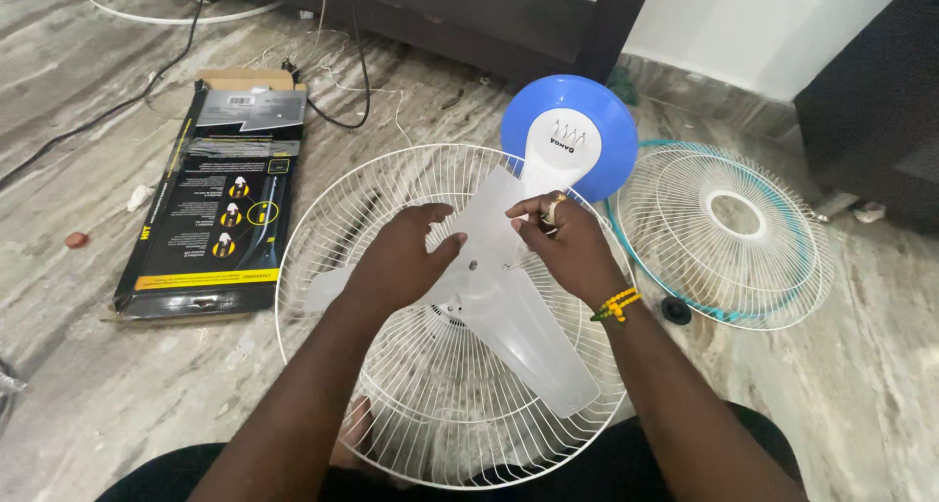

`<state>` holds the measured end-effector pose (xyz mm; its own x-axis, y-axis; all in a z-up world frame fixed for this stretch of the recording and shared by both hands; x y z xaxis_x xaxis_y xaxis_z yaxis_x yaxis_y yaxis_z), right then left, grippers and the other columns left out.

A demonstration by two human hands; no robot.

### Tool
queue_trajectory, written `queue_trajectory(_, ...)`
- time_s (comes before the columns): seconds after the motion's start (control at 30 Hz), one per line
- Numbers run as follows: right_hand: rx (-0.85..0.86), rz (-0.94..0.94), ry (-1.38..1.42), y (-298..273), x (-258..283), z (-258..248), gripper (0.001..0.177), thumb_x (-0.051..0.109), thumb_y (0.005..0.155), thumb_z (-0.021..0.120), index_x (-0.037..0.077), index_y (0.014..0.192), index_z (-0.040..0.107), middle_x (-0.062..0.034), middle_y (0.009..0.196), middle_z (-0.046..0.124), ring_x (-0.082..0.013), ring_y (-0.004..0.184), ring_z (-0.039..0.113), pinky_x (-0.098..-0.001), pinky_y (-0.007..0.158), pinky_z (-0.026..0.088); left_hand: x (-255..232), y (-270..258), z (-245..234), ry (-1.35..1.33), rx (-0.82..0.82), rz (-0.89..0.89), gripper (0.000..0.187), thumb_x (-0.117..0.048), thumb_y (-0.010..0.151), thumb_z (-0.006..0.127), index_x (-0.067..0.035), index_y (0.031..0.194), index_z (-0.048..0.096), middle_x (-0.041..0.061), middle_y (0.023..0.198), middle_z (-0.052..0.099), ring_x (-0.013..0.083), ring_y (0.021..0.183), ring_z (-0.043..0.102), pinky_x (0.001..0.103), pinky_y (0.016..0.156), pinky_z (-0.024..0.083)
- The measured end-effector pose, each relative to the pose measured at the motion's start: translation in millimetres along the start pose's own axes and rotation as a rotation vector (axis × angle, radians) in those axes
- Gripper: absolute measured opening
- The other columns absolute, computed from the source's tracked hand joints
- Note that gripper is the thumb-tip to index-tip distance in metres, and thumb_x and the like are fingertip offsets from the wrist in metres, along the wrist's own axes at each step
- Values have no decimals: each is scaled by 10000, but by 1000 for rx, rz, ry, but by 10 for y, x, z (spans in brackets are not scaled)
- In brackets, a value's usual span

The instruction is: The person disassembles a table fan by removing the outer cage, then the inner cage, and finally unscrews the central nut to detach the fan blades. The components are placed on the floor.

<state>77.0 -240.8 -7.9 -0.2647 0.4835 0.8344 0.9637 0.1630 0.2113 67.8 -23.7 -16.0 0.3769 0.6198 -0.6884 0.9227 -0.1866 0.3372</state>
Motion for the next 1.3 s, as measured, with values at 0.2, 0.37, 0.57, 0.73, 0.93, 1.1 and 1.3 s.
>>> queue_trajectory(0.2, 113, 288, 16, -102, -348, 109, 399, 215, 924, 707, 2, 1216, 538, -15, 888, 638, -106, 713, 647, -294, 656, 559, 195, -27, 148, 136, 190, -286, 442, -466, 920, 628, -140, 1202, 728, 103, 1054, 748, 281, 974, 730, 438, 855, 563)
queue_trajectory(0.37, 184, 300, 146, -193, -393, 197, 469, 290, 960, 658, 16, 1323, 544, -25, 938, 685, -70, 842, 622, -250, 775, 513, 114, -27, 163, 229, 261, -292, 486, -536, 980, 539, -114, 1071, 764, 132, 949, 754, 311, 885, 733, 463, 799, 567)
queue_trajectory(0.57, 288, 278, 166, -234, -358, 299, 476, 294, 991, 631, 86, 1415, 574, -38, 975, 640, -72, 866, 567, -239, 785, 486, 135, -13, 209, 206, 299, -288, 499, -536, 971, 500, -122, 1005, 776, 127, 878, 748, 320, 823, 724, 480, 763, 557)
queue_trajectory(0.73, 374, 293, 325, -265, -289, 367, 451, 274, 1005, 582, 87, 1414, 548, -20, 1007, 688, -49, 890, 607, -243, 806, 515, 132, -40, 262, 162, 290, -176, 533, -521, 1011, 464, -90, 932, 769, 133, 846, 748, 337, 791, 715, 479, 765, 544)
queue_trajectory(0.93, 393, 304, 307, -254, -272, 349, 476, 249, 988, 610, 73, 1427, 555, -40, 974, 710, -62, 861, 632, -244, 780, 527, 184, -28, 319, 182, 318, -202, 556, -562, 984, 469, -97, 931, 769, 119, 835, 756, 325, 775, 728, 467, 761, 554)
queue_trajectory(1.1, 393, 280, 295, -232, -255, 355, 498, 233, 974, 635, 69, 1438, 566, -39, 973, 701, -67, 873, 644, -249, 786, 539, 171, -21, 294, 176, 309, -211, 577, -599, 955, 495, -100, 937, 784, 120, 833, 764, 317, 780, 733, 462, 763, 559)
queue_trajectory(1.3, 388, 345, 368, -233, -220, 307, 517, 215, 948, 637, 78, 1440, 554, -23, 964, 719, -72, 842, 660, -260, 754, 553, 179, 10, 269, 134, 340, -310, 578, -629, 920, 529, -115, 904, 794, 91, 832, 750, 282, 756, 733, 453, 734, 563)
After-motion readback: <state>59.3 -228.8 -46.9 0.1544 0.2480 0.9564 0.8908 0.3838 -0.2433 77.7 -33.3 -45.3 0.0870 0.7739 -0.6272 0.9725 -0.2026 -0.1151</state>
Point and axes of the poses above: each hand's wrist, its own y-axis towards the middle knuckle, its own z-axis out of the palm, x = y × z, the point moved 6 cm from there along y, towards the middle knuckle
